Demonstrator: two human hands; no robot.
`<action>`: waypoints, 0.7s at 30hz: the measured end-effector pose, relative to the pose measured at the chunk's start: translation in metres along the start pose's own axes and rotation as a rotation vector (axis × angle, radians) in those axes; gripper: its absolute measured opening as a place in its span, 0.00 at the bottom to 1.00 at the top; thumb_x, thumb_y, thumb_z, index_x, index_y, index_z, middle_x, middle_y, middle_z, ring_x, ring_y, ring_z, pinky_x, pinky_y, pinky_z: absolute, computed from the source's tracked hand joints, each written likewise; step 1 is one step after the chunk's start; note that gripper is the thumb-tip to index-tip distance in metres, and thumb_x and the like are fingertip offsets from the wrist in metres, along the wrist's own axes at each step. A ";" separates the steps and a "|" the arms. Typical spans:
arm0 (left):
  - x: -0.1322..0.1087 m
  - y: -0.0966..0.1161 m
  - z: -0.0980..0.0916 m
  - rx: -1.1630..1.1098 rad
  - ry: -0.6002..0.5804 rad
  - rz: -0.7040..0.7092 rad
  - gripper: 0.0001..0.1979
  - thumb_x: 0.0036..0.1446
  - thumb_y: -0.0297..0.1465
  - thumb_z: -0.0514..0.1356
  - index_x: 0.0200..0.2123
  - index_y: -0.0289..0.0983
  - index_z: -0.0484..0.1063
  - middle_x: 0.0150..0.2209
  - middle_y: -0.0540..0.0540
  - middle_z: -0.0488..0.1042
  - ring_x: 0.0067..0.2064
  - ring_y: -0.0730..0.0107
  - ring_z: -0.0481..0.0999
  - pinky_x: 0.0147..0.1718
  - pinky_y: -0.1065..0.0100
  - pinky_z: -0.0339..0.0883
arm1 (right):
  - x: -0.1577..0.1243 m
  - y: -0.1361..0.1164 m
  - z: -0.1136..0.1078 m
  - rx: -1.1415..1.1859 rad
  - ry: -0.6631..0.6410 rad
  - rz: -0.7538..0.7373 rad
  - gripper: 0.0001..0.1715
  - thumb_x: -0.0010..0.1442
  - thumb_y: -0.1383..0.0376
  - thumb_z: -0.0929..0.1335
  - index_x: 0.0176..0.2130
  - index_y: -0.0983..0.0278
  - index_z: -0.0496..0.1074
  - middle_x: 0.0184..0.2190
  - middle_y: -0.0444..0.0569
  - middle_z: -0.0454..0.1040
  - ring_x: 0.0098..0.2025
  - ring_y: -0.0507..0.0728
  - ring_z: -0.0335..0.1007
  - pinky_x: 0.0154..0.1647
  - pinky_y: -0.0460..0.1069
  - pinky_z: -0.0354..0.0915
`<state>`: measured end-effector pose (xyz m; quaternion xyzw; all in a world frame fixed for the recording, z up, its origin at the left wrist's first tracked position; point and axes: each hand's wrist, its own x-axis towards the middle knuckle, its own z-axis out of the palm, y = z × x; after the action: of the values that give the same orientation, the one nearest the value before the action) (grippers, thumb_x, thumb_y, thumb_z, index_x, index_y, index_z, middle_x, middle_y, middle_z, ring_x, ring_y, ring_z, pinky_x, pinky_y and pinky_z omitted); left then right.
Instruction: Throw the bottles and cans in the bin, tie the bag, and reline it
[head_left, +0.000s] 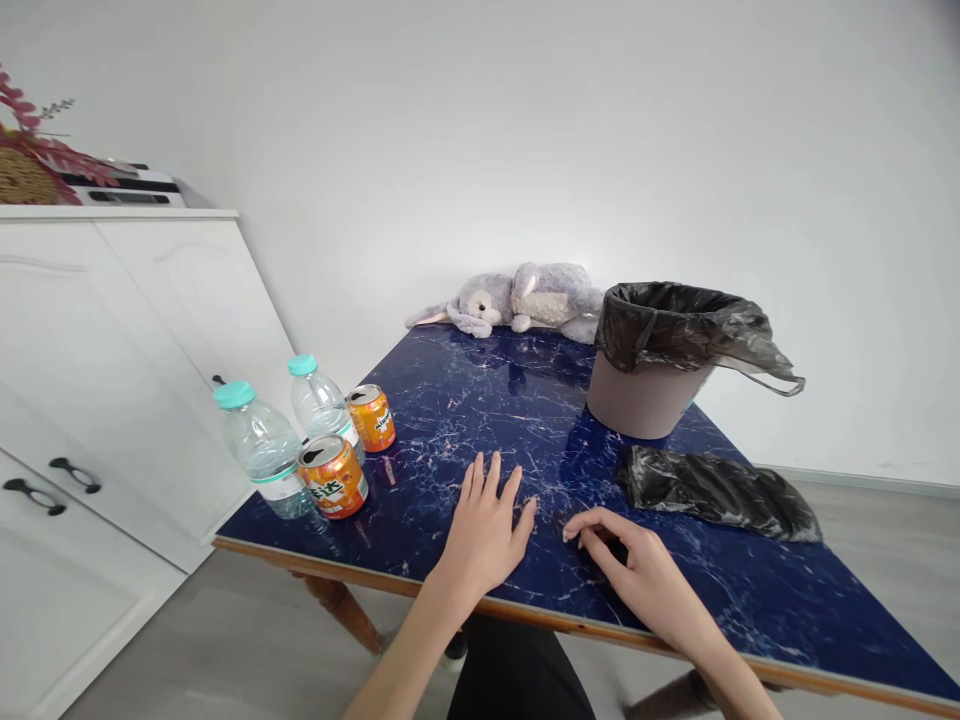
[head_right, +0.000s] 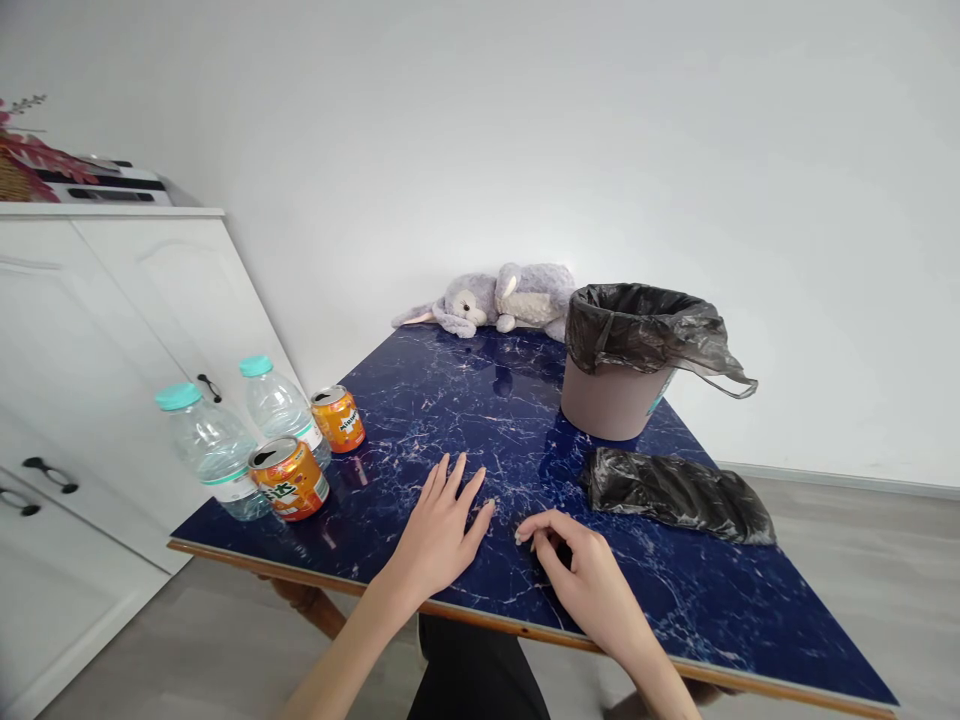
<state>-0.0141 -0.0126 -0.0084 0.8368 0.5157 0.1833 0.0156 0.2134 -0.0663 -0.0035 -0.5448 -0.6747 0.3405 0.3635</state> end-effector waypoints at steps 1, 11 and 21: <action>0.000 0.000 0.001 -0.001 0.005 0.001 0.33 0.77 0.50 0.47 0.74 0.38 0.62 0.77 0.34 0.54 0.78 0.36 0.48 0.72 0.35 0.56 | 0.000 -0.001 0.000 0.002 0.002 -0.002 0.21 0.75 0.49 0.62 0.46 0.57 0.79 0.43 0.50 0.82 0.43 0.61 0.78 0.37 0.50 0.67; -0.001 -0.003 0.005 -0.009 0.029 0.011 0.32 0.77 0.49 0.47 0.74 0.39 0.62 0.77 0.35 0.54 0.78 0.36 0.48 0.72 0.34 0.56 | -0.001 -0.002 0.000 -0.007 -0.007 0.016 0.20 0.75 0.49 0.62 0.46 0.55 0.78 0.43 0.49 0.82 0.44 0.60 0.78 0.34 0.50 0.65; -0.001 -0.001 0.002 0.003 0.024 0.014 0.32 0.77 0.49 0.47 0.73 0.37 0.63 0.77 0.33 0.54 0.78 0.36 0.49 0.72 0.35 0.56 | -0.001 -0.002 0.000 -0.003 0.005 -0.002 0.20 0.75 0.50 0.62 0.46 0.56 0.79 0.43 0.49 0.82 0.44 0.60 0.78 0.36 0.50 0.66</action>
<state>-0.0143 -0.0125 -0.0109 0.8380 0.5104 0.1928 0.0068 0.2127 -0.0676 -0.0023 -0.5454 -0.6748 0.3377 0.3649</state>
